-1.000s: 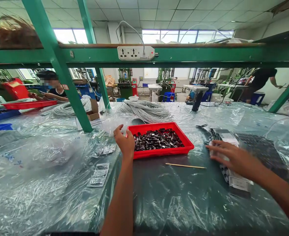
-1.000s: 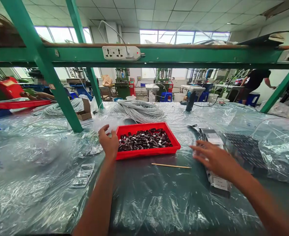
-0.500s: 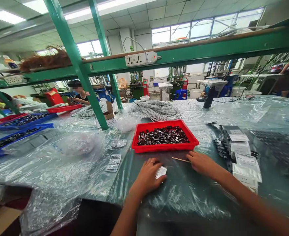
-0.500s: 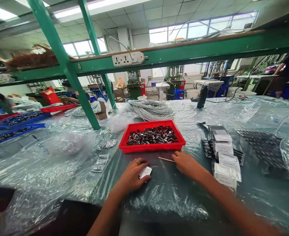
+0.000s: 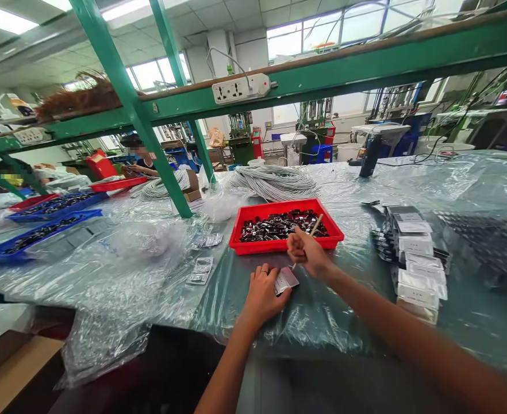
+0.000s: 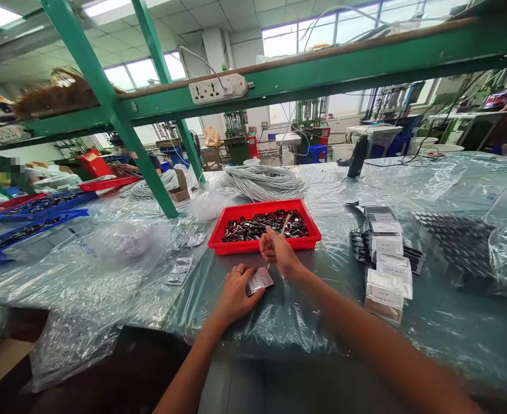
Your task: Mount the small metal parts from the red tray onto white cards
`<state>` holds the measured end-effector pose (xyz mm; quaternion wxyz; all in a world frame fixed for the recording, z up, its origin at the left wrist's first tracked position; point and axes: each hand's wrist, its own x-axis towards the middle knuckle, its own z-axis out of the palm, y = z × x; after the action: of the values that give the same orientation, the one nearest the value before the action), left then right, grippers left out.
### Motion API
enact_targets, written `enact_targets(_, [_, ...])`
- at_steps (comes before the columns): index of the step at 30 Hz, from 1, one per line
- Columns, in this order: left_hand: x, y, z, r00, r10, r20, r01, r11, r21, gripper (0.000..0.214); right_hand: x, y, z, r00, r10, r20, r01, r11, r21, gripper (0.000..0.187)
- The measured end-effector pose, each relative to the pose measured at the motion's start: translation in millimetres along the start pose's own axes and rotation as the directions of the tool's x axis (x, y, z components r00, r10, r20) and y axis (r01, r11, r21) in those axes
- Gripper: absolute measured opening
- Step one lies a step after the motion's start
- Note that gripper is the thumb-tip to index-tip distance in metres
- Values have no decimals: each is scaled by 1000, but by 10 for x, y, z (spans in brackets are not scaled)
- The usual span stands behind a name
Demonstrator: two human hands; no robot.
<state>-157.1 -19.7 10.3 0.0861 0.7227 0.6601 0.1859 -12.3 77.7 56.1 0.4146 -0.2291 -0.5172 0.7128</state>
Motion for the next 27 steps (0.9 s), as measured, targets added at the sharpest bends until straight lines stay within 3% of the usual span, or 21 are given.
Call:
enact_targets(9, [37,-36,106,1000,6,7,-5,997,-83,50,178,379,125,973,-117,-200,130,990,54,65])
enact_targets(14, [31,-41,94,999,34,-10,-35,991,-129,47,185,480,230,964,-132,-232,141,990,26,64])
enact_targets(16, [30,-37,98,1000,26,-18,-28,992,-124,44,129,466,223,974,-106,-202,115,993,30,63])
enact_targets(19, [31,-31,116,999,5,-43,-9,995,-96,39,-6,370,149,999,43,-7,-43,999,-17,57])
enact_targets(22, [27,-27,139,998,19,-57,-23,997,-77,44,-82,233,73,979,157,134,-152,987,-45,54])
enact_targets(27, [-24,-12,137,974,-88,-210,90,996,0,63,69,184,169,1000,-27,-6,27,993,118,57])
